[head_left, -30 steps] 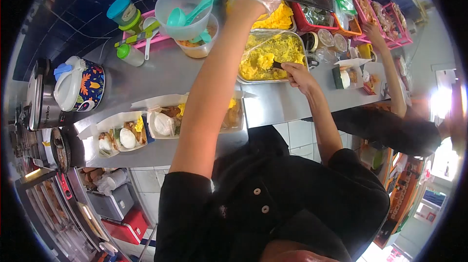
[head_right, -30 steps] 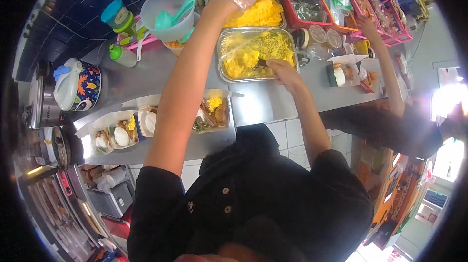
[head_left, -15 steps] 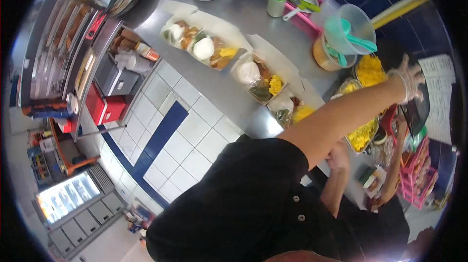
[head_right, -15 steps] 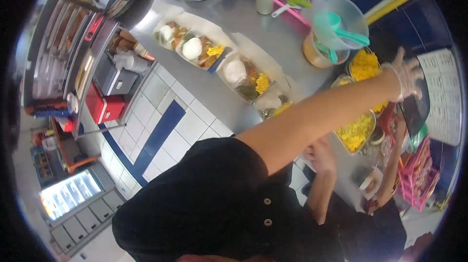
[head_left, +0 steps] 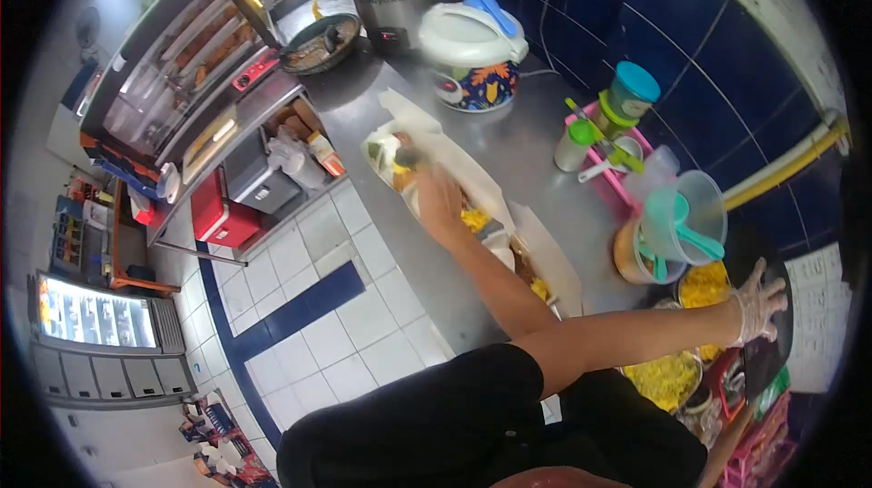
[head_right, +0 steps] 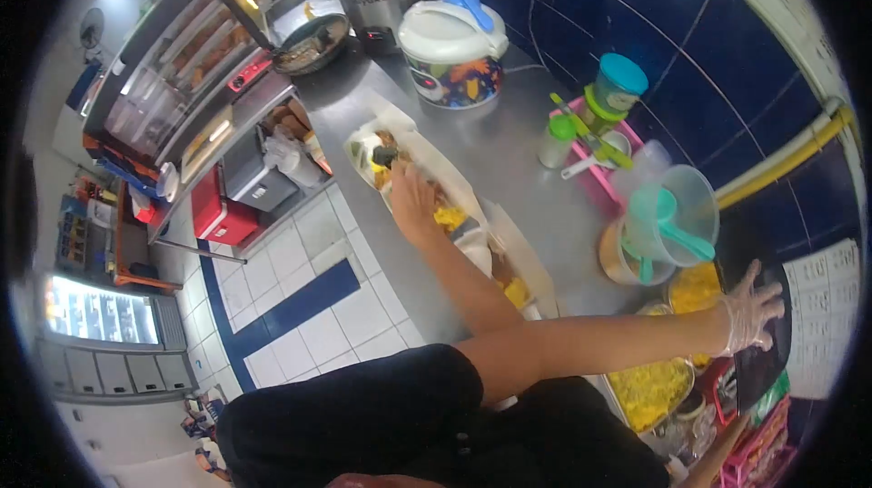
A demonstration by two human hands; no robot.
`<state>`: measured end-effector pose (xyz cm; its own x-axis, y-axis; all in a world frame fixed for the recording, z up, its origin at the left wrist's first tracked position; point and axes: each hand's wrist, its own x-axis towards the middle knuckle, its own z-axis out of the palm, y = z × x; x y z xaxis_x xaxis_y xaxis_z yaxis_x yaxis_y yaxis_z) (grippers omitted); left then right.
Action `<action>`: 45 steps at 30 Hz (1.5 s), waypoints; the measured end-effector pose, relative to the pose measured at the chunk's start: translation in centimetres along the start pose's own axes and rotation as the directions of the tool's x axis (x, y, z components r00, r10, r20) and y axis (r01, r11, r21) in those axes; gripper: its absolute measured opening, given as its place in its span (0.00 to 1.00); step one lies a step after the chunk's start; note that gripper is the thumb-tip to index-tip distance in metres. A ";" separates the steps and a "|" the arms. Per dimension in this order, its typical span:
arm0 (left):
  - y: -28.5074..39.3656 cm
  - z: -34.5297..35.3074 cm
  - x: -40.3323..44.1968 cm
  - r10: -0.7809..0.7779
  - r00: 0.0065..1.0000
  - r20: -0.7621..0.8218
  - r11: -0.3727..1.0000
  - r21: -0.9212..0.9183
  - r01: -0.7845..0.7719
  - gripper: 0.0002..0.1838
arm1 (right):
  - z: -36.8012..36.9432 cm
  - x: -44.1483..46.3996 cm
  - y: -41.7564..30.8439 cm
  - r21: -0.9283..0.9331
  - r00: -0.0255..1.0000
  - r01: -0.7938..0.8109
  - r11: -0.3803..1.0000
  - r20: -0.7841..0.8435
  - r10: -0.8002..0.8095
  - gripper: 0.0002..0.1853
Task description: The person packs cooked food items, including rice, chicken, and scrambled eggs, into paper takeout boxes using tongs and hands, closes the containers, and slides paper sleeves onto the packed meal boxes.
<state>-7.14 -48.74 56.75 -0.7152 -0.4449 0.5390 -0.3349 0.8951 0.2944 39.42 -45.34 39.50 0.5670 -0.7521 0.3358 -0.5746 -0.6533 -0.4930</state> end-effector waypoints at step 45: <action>4.4 0.7 -7.2 0.068 0.974 0.216 0.911 0.384 -0.149 0.50 | -24.8 -51.2 17.0 0.843 -0.248 -0.465 0.271 -0.418 0.874 0.28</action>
<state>-3.89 -41.53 53.58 -0.8519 -0.3658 0.3746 -0.4344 0.8933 -0.1155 -14.02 -20.08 33.81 -0.8893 -0.4208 -0.1789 0.0783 0.2454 -0.9662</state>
